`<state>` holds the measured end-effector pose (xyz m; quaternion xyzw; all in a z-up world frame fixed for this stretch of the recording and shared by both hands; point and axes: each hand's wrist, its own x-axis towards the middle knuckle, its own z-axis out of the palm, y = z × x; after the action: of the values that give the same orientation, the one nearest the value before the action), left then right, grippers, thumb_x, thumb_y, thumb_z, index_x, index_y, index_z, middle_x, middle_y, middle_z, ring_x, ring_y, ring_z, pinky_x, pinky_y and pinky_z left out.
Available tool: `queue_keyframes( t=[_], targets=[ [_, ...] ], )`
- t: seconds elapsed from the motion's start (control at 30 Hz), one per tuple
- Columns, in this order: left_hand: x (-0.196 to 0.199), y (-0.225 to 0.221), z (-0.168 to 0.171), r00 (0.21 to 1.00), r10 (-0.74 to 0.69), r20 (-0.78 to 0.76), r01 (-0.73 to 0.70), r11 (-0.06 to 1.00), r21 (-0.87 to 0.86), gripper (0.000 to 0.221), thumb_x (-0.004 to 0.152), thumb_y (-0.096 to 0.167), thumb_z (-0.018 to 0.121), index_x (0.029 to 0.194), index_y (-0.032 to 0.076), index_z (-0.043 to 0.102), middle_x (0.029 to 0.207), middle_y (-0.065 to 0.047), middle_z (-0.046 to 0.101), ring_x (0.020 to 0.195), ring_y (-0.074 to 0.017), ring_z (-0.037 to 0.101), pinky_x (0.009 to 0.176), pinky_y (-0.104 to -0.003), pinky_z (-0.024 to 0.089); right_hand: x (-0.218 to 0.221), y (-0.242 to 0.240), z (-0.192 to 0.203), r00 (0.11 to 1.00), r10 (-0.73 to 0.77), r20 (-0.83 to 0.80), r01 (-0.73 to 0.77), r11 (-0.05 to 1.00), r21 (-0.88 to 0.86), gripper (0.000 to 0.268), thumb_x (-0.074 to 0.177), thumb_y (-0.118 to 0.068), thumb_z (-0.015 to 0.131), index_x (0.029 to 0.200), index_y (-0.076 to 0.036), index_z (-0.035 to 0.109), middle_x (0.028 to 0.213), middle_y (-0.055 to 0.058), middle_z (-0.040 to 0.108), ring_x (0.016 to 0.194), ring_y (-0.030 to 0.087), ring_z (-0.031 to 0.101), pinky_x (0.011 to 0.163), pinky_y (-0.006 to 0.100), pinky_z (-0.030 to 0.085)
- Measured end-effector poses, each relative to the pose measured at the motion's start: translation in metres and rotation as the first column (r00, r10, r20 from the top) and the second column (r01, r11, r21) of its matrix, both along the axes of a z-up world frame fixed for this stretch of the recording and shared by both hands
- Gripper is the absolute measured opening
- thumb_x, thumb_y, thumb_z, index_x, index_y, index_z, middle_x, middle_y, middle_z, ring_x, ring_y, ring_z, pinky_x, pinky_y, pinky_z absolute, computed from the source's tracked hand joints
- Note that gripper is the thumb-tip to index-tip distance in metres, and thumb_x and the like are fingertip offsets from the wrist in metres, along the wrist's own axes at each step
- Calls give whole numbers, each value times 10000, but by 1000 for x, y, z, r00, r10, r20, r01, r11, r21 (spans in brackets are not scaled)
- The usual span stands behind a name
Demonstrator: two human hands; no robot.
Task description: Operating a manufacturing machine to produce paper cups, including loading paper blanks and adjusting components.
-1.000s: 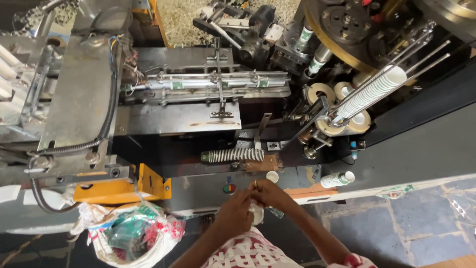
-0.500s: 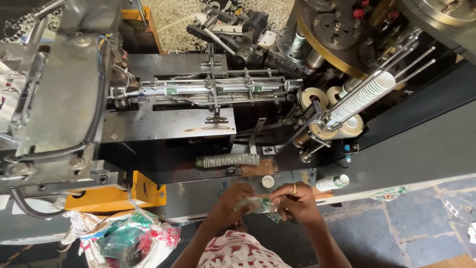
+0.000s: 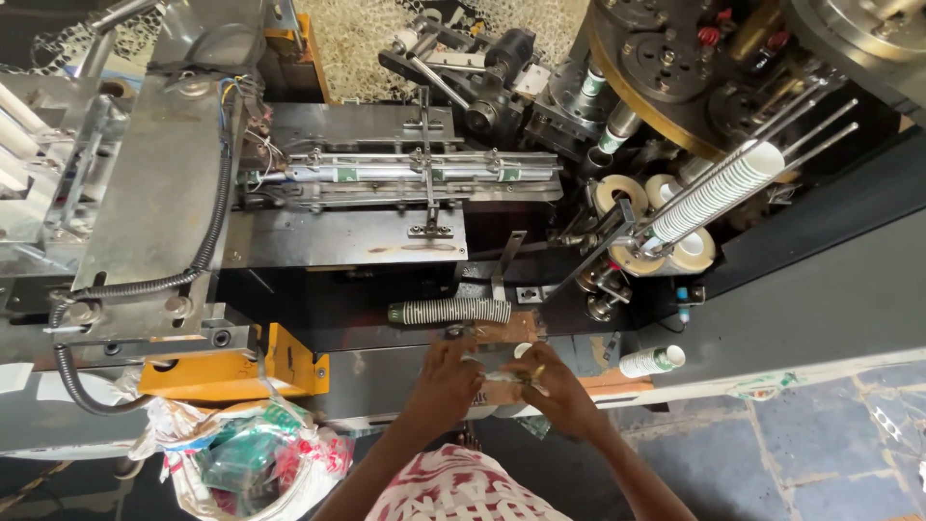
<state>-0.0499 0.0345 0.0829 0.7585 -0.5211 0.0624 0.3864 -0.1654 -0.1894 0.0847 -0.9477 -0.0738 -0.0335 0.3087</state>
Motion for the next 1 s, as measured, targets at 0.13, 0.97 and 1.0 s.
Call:
queue_keyframes(
  t=[0.13, 0.97, 1.0],
  targets=[
    [-9, 0, 2, 995, 40, 96, -61, 973, 223, 193, 897, 151, 660, 1044, 27, 683, 1199, -134, 571, 1093, -304, 513, 970, -426, 467, -3, 4, -12, 996, -52, -66, 74, 910, 407, 291, 927, -138, 665, 1200, -83, 749, 1109, 128, 683, 968, 251, 636, 838, 431, 561],
    [32, -16, -29, 747, -92, -658, -214, 904, -369, 231, 827, -96, 676, 1001, 21, 773, 1011, -90, 795, 922, -175, 772, 809, -270, 611, 97, 6, -34, 949, 98, 299, -247, 819, 518, 240, 919, -51, 721, 1149, 15, 719, 1002, 138, 756, 849, 246, 740, 721, 358, 619],
    [32, -18, -22, 748, -97, -657, -209, 905, -371, 231, 827, -96, 676, 1001, 21, 773, 1011, -90, 795, 922, -175, 772, 809, -270, 611, 99, 5, -22, 949, 92, 300, -243, 821, 516, 240, 919, -51, 721, 1149, 15, 719, 1002, 138, 756, 849, 246, 740, 721, 358, 619]
  ],
)
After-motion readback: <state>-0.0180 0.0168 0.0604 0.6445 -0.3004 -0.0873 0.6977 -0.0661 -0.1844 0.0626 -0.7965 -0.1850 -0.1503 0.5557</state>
